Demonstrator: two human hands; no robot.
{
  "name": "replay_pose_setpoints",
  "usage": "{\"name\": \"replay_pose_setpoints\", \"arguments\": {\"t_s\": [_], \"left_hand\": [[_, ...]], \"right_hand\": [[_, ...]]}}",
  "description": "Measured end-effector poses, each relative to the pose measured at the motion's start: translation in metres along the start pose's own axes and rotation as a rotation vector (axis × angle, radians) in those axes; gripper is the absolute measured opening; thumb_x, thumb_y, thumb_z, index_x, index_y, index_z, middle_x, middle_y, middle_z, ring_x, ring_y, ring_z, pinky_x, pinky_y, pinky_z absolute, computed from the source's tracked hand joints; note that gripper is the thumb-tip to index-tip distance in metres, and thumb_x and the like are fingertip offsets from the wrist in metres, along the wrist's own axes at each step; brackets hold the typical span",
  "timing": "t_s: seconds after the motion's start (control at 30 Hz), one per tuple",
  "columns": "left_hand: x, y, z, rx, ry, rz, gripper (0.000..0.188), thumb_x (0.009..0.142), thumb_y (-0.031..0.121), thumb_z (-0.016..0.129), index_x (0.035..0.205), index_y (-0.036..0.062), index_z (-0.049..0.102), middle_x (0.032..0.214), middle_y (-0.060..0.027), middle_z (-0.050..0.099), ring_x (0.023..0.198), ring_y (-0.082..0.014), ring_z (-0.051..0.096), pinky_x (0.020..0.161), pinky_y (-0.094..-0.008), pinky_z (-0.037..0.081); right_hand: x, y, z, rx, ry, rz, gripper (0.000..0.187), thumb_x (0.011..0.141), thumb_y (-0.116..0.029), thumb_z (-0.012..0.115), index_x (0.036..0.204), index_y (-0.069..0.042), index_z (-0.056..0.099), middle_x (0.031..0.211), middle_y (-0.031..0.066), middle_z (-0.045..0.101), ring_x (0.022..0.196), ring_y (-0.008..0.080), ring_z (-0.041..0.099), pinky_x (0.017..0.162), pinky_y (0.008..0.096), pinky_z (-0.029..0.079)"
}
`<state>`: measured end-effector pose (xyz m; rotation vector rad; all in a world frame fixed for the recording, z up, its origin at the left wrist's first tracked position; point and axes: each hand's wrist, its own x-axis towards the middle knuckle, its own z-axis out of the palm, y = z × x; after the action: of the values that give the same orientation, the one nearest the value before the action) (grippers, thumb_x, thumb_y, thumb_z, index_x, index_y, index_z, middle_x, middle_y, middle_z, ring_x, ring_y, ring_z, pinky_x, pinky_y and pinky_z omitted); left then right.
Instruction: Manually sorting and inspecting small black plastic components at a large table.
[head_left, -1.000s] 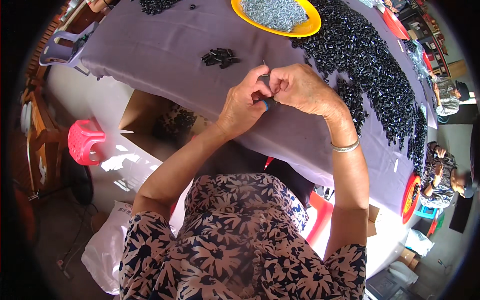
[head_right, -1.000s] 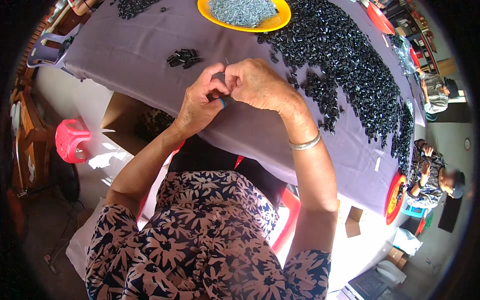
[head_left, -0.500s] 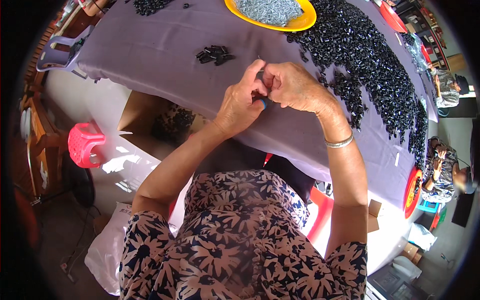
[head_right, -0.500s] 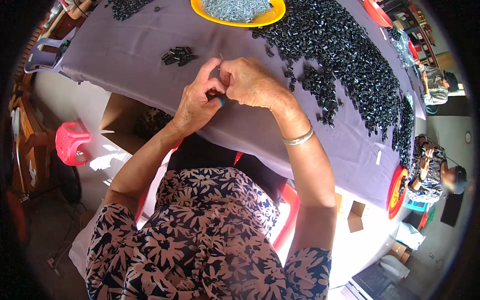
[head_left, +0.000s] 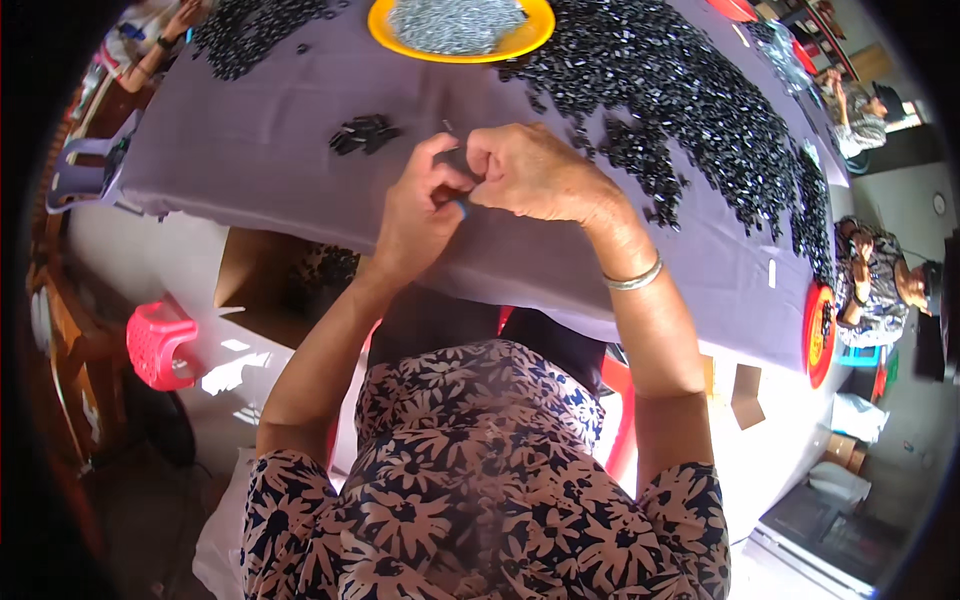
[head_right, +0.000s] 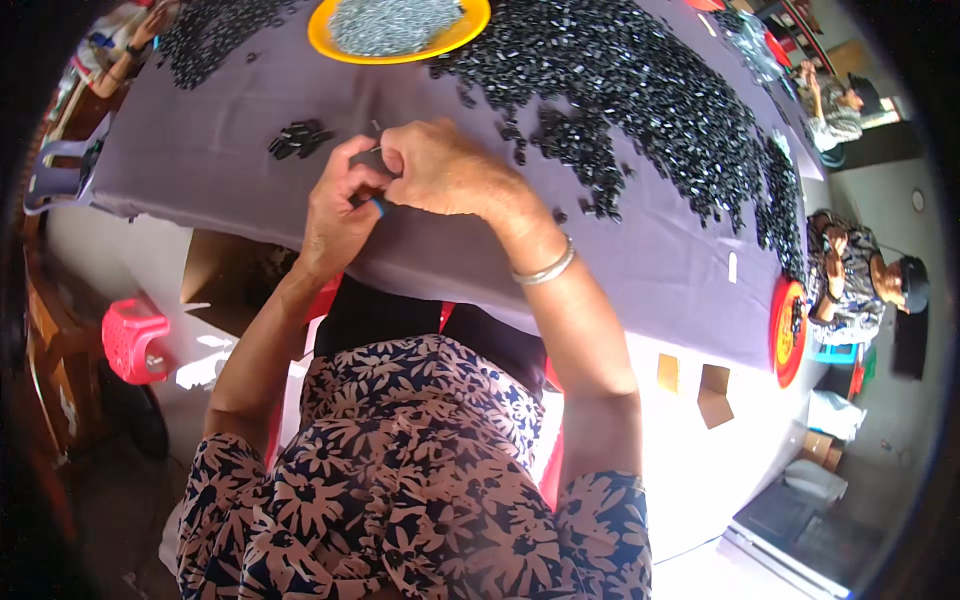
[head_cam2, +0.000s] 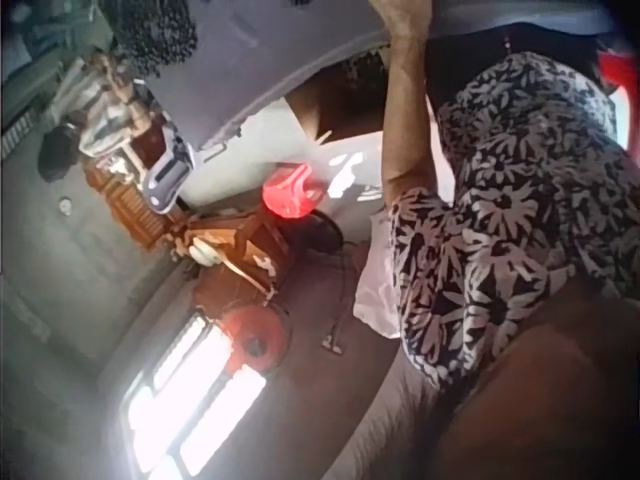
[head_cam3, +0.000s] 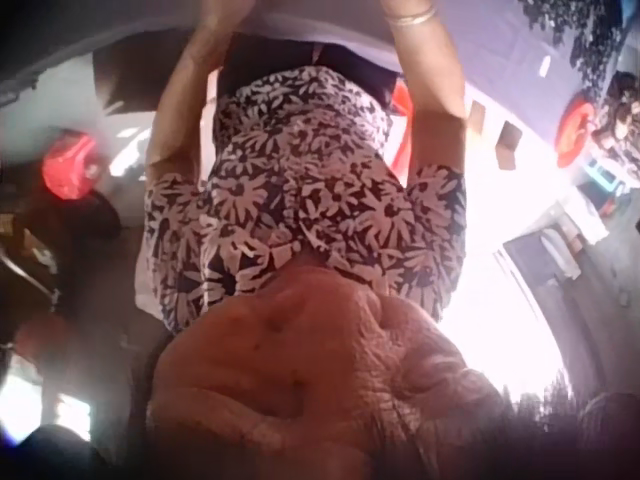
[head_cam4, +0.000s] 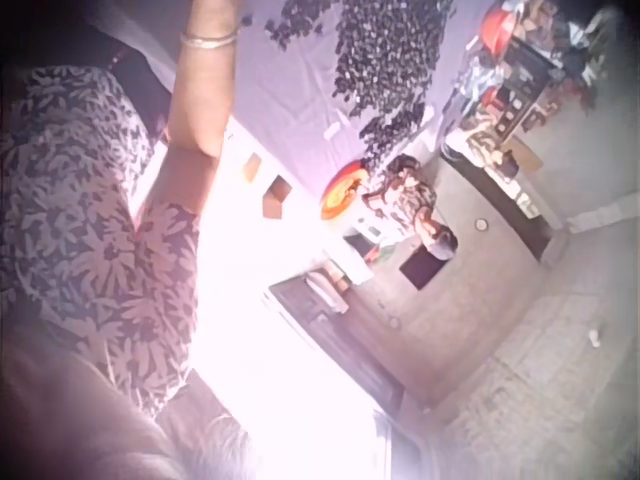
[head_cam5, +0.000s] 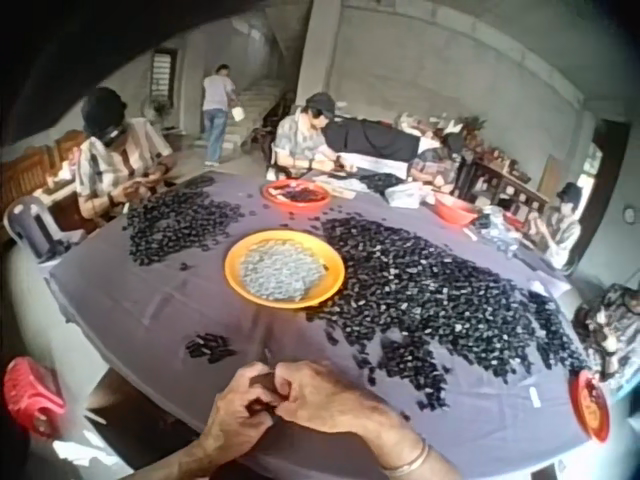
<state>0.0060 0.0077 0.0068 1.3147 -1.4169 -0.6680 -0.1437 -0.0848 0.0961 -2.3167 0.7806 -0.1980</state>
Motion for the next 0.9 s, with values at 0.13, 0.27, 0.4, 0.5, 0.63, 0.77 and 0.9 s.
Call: {"name": "replay_pose_setpoints", "arguments": {"t_s": [0.13,0.27,0.4,0.5,0.63,0.77,0.9], "left_hand": [[-0.001,-0.005,-0.002,-0.048,0.025,0.051,0.043,0.071,-0.016,0.051,0.110,0.0001,0.059,0.105,-0.0075,0.063,0.087,-0.0136,0.062,0.079,-0.0254,0.050],[-0.003,-0.009,-0.002,-0.162,0.043,-0.014,0.040,0.072,-0.019,0.047,0.105,-0.0009,0.062,0.102,-0.0054,0.064,0.093,-0.0118,0.060,0.087,-0.0251,0.047],[-0.002,-0.003,-0.004,-0.124,0.010,0.027,0.040,0.074,-0.022,0.045,0.104,-0.0017,0.062,0.099,-0.0036,0.066,0.095,-0.0109,0.060,0.090,-0.0253,0.047],[0.000,-0.006,-0.003,-0.112,-0.003,0.067,0.037,0.075,-0.021,0.047,0.103,-0.0012,0.063,0.098,-0.0031,0.065,0.094,-0.0107,0.060,0.089,-0.0247,0.047],[0.000,-0.003,-0.003,-0.082,-0.025,0.074,0.036,0.076,-0.020,0.048,0.101,-0.0001,0.063,0.096,-0.0027,0.064,0.092,-0.0100,0.060,0.088,-0.0244,0.047],[0.002,0.000,0.002,-0.141,-0.016,0.060,0.034,0.077,-0.020,0.047,0.099,0.0003,0.064,0.093,-0.0014,0.064,0.091,-0.0089,0.059,0.088,-0.0236,0.046],[0.003,0.011,0.008,-0.237,-0.092,0.006,0.035,0.072,-0.016,0.047,0.098,0.0002,0.064,0.092,-0.0044,0.066,0.088,-0.0113,0.061,0.084,-0.0243,0.047]], "right_hand": [[-0.024,-0.006,0.005,0.106,0.155,0.110,0.026,0.076,-0.016,0.074,0.090,0.001,0.061,0.068,0.0091,0.065,0.061,0.0161,0.063,0.058,0.0315,0.049],[-0.067,0.003,0.028,0.217,0.369,-0.002,0.012,0.080,-0.009,0.071,0.089,-0.002,0.065,0.069,0.0081,0.065,0.062,0.0099,0.060,0.059,0.0274,0.049],[-0.122,0.008,0.036,0.208,0.274,0.091,0.005,0.082,-0.004,0.069,0.086,-0.002,0.066,0.070,0.0046,0.065,0.063,0.0069,0.057,0.058,0.0246,0.048],[-0.154,0.026,0.034,0.324,0.363,0.236,0.004,0.083,0.002,0.067,0.083,-0.002,0.067,0.072,-0.0003,0.063,0.063,0.0049,0.054,0.058,0.0218,0.046],[-0.178,0.065,0.022,0.135,0.644,0.293,0.007,0.083,0.004,0.066,0.087,-0.002,0.068,0.073,-0.0028,0.061,0.064,0.0036,0.051,0.059,0.0192,0.043],[-0.175,0.078,0.009,0.066,0.721,0.338,0.009,0.084,0.002,0.065,0.091,-0.001,0.068,0.077,-0.0009,0.062,0.067,0.0043,0.053,0.062,0.0201,0.045],[-0.159,0.084,0.009,-0.040,0.727,0.247,0.012,0.081,0.001,0.067,0.094,-0.001,0.067,0.078,0.0045,0.062,0.064,0.0096,0.056,0.062,0.0234,0.047]]}}
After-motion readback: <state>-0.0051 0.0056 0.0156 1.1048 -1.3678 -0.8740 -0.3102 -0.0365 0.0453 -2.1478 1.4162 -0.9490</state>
